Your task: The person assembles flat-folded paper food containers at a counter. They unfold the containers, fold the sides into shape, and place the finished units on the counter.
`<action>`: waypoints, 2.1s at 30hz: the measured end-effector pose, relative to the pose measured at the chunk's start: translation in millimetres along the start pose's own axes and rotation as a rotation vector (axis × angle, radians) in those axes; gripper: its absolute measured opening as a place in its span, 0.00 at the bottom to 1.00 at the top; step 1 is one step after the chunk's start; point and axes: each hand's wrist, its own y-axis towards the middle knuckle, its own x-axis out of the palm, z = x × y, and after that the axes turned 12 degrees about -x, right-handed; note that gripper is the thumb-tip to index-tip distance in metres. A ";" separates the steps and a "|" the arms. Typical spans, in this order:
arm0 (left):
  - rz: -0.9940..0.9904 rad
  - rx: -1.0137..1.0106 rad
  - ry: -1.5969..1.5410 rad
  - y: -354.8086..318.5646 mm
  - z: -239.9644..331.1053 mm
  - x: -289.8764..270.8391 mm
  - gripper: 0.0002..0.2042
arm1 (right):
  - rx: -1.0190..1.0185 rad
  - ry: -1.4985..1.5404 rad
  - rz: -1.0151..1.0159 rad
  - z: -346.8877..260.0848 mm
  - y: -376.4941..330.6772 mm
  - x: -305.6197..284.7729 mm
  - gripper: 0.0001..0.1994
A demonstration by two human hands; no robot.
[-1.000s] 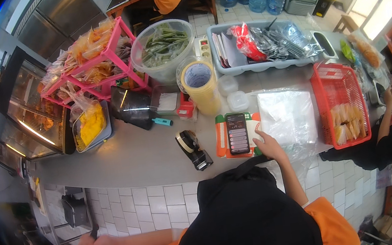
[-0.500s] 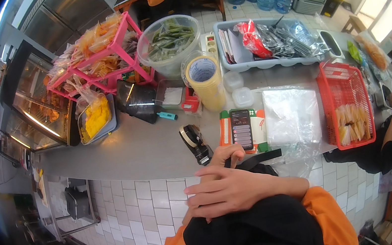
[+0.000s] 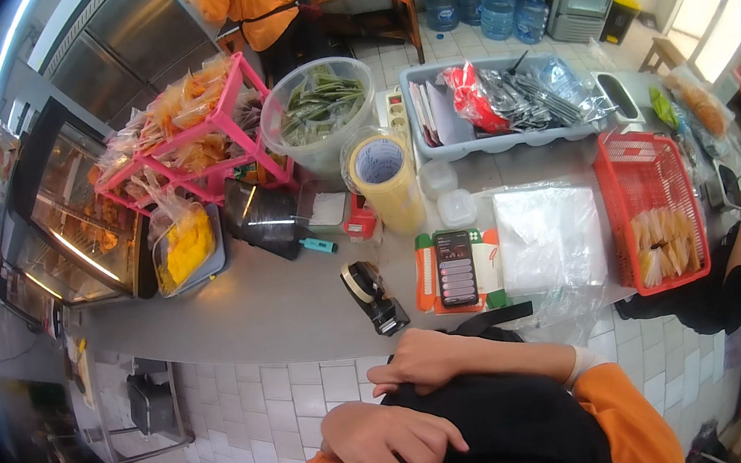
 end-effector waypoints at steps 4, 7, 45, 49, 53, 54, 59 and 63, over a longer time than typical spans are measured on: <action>-0.039 -0.178 -0.073 -3.3 -4.3 0.4 0.12 | 0.012 -0.034 0.006 24.8 -2.9 12.4 0.09; 0.102 -0.170 0.107 -6.0 8.3 -1.6 0.14 | 0.037 -0.049 0.065 42.1 -4.9 20.3 0.09; 0.205 -0.829 0.238 -48.8 44.0 15.4 0.33 | 0.005 0.037 0.164 74.6 36.2 58.6 0.17; 0.054 -0.496 0.459 -62.9 61.9 33.2 0.22 | 0.029 0.121 0.122 68.5 38.9 67.0 0.19; 0.136 -0.403 0.254 -47.4 68.8 45.3 0.11 | -0.013 0.175 0.132 66.3 46.3 72.9 0.20; 0.099 -0.346 0.218 -40.6 66.4 44.7 0.11 | -0.017 0.177 0.117 65.7 47.0 72.9 0.19; 0.109 0.048 0.260 -1.4 51.7 36.2 0.12 | -0.019 0.219 0.151 62.2 44.2 68.0 0.18; 0.050 0.102 0.207 16.1 50.2 26.7 0.11 | 0.017 0.224 0.185 64.5 40.4 67.2 0.17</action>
